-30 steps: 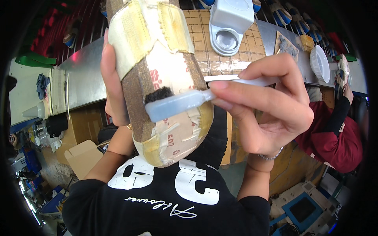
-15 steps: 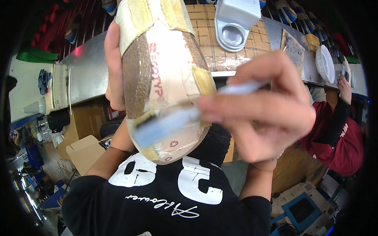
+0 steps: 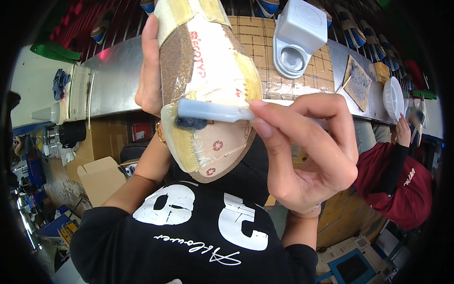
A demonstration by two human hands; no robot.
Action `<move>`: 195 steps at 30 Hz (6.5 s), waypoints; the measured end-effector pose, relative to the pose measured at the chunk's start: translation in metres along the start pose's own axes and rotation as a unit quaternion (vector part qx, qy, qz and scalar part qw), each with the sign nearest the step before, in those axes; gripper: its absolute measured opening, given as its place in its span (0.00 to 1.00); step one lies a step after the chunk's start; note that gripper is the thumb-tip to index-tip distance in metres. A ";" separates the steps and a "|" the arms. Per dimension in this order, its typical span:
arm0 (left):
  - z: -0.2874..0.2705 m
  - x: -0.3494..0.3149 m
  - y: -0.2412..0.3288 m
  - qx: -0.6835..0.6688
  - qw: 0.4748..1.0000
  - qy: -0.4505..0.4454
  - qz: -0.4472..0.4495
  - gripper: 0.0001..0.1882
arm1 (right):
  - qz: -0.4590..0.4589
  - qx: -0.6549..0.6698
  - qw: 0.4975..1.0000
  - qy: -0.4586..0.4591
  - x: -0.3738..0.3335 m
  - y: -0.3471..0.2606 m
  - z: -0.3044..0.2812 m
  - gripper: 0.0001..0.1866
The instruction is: The person holds a shoe with a taped sole and repeatedly brushes a clear adhesive onto the sole surface using a small brush. The person rotates the shoe to cover different areas and dips the brush into a container between applications.
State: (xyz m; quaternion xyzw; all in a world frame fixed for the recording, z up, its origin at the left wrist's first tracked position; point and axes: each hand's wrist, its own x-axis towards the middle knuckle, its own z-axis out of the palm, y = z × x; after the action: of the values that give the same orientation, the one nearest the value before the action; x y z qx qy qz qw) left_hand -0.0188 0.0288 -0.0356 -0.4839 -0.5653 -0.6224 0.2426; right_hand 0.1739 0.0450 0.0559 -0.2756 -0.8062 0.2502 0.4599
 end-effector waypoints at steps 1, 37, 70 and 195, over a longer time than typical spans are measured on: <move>-0.001 0.002 -0.002 0.008 1.000 -0.002 0.018 0.37 | -0.008 -0.014 1.000 -0.002 0.002 -0.003 0.001 0.13; -0.011 -0.002 -0.007 -0.002 0.996 -0.093 0.008 0.36 | -0.141 0.011 0.980 -0.141 0.010 0.008 -0.030 0.17; -0.016 -0.002 -0.002 -0.290 0.878 -0.167 -0.343 0.34 | -0.064 0.071 0.995 -0.037 -0.007 -0.004 -0.002 0.22; -0.016 0.027 0.046 -0.557 0.586 -0.190 -0.557 0.47 | 0.011 0.042 0.998 -0.046 0.029 0.041 -0.007 0.08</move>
State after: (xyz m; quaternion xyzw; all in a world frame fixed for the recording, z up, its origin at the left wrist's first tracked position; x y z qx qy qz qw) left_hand 0.0036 0.0093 0.0115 -0.2219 -0.3000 -0.7226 -0.5819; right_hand 0.1762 0.0946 0.0494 -0.2534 -0.8118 0.3017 0.4309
